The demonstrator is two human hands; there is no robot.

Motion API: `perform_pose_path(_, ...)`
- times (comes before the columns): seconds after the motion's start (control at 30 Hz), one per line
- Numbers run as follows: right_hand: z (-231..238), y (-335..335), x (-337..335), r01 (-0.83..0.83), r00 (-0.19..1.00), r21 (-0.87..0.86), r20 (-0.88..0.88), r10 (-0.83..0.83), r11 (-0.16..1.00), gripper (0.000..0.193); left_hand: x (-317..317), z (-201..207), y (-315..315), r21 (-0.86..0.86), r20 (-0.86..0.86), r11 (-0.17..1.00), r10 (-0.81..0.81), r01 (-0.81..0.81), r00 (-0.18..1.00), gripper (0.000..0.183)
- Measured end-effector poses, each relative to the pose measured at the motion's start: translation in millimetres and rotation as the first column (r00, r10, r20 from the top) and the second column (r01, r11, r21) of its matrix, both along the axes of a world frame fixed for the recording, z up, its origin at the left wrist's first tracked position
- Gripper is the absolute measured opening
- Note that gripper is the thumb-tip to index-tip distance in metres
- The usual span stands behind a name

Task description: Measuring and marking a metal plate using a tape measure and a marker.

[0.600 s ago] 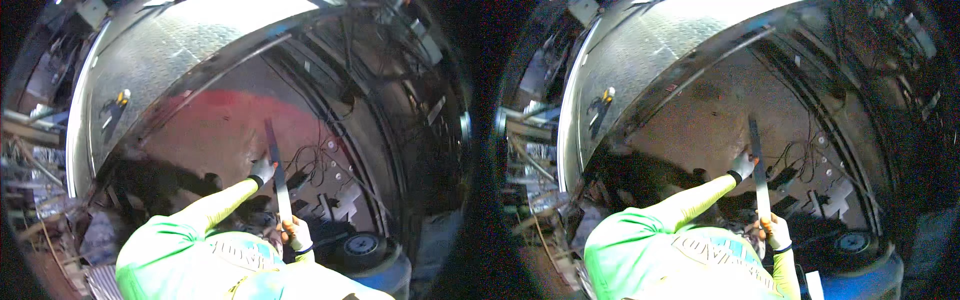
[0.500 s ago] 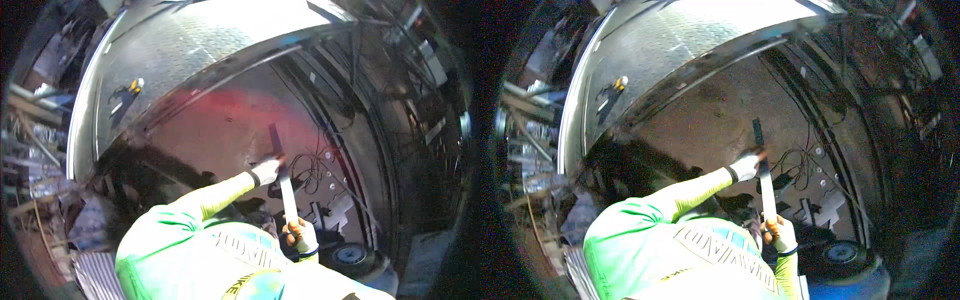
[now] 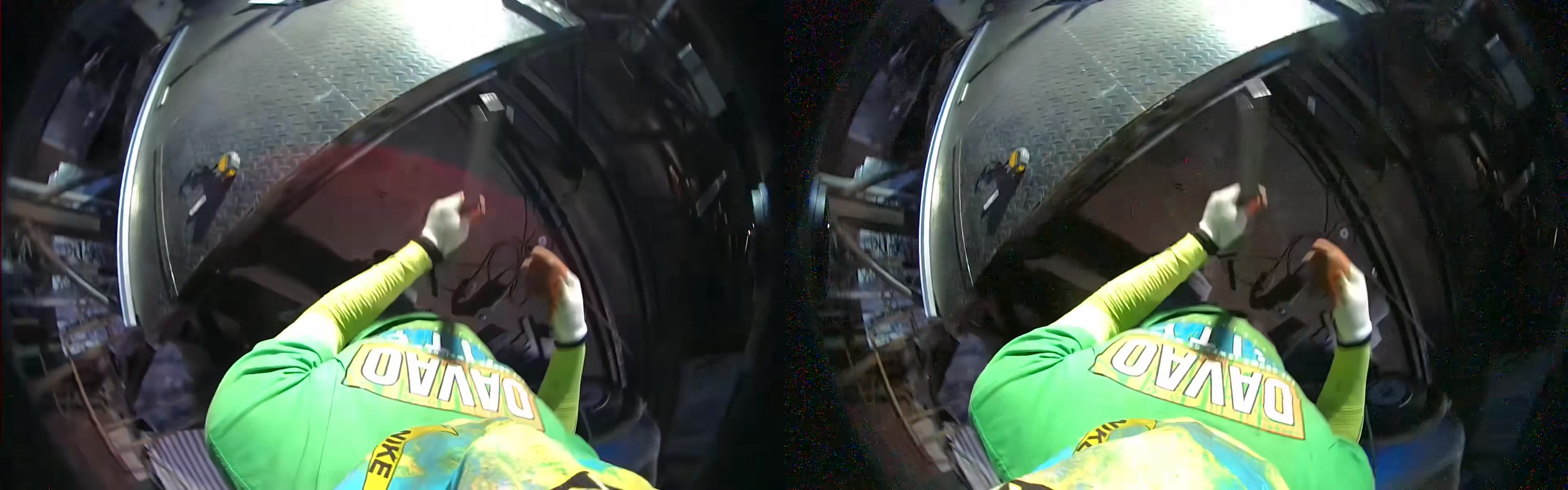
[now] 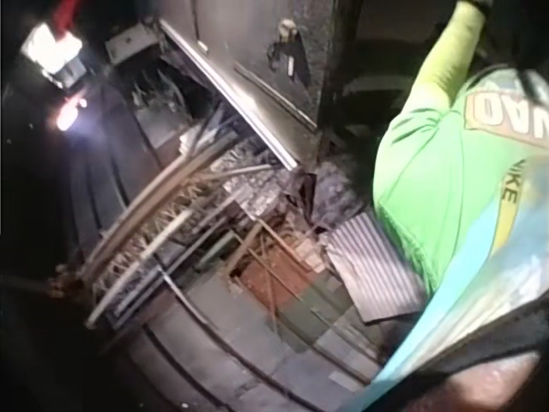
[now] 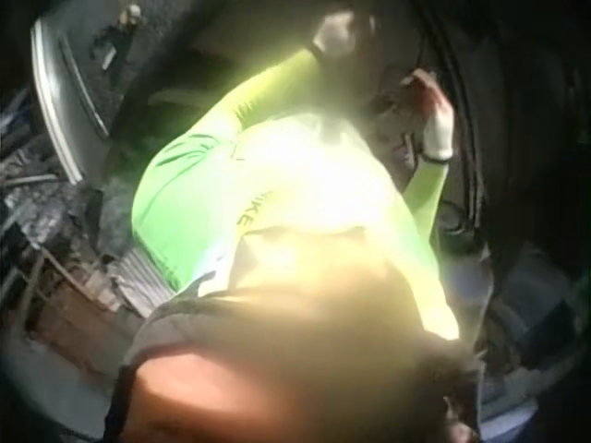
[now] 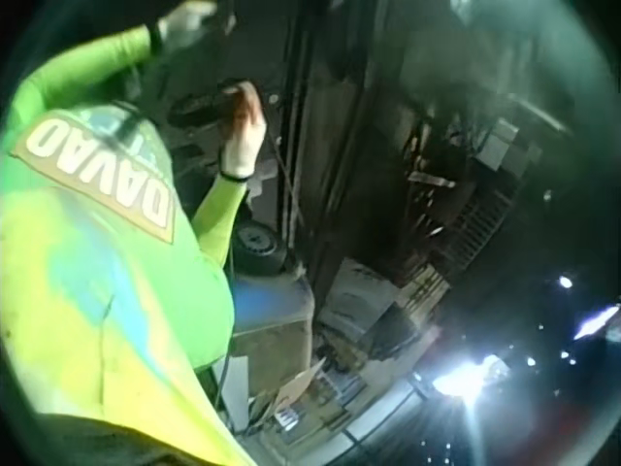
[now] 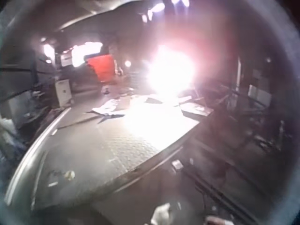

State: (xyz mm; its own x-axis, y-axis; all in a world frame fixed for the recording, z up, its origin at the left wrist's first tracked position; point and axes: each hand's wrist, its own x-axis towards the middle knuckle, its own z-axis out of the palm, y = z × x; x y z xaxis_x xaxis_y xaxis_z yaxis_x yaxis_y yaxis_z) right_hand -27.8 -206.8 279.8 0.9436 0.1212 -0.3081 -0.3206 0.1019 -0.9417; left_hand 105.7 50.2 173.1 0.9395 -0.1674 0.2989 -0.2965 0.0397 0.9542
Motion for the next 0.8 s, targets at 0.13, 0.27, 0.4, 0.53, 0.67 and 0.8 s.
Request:
perform_pose_path(0.13, -21.4, 43.3, 52.5, 0.538, 0.732, -0.826, 0.557, 0.393, 0.170, 0.079, 90.1, 58.9, 30.6, -0.829, -0.315, 0.559, -0.476, 0.006, 0.821, 0.020)
perform_pose_path(0.27, -22.2, 84.1, 78.1, 0.545, 0.730, -0.786, 0.616, 0.295, 0.292, 0.071, 153.9, 97.1, 58.2, -0.876, -0.380, 0.479, -0.618, -0.054, 0.688, 0.026)
perform_pose_path(0.4, -4.0, 93.8, 118.5, 0.527, 0.779, -0.695, 0.625, 0.051, 0.489, 0.063, 205.7, 117.5, 72.9, -0.785, -0.479, 0.611, -0.496, -0.101, 0.724, 0.020)
perform_pose_path(0.53, 16.2, 79.4, 195.0, 0.514, 0.777, -0.687, 0.626, 0.059, 0.513, 0.063, 259.8, 130.6, 89.3, -0.510, -0.622, 0.845, -0.232, -0.162, 0.748, 0.019)
perform_pose_path(0.67, 24.7, 53.2, 297.8, 0.507, 0.792, -0.733, 0.604, 0.090, 0.455, 0.057, 317.6, 130.5, 102.4, -0.167, -0.600, 0.984, -0.050, -0.064, 0.798, 0.023)
perform_pose_path(0.8, 17.0, 23.4, 411.4, 0.498, 0.798, -0.773, 0.586, 0.142, 0.393, 0.054, 380.6, 113.7, 90.4, 0.027, -0.476, 0.993, 0.115, -0.117, 0.872, 0.024)
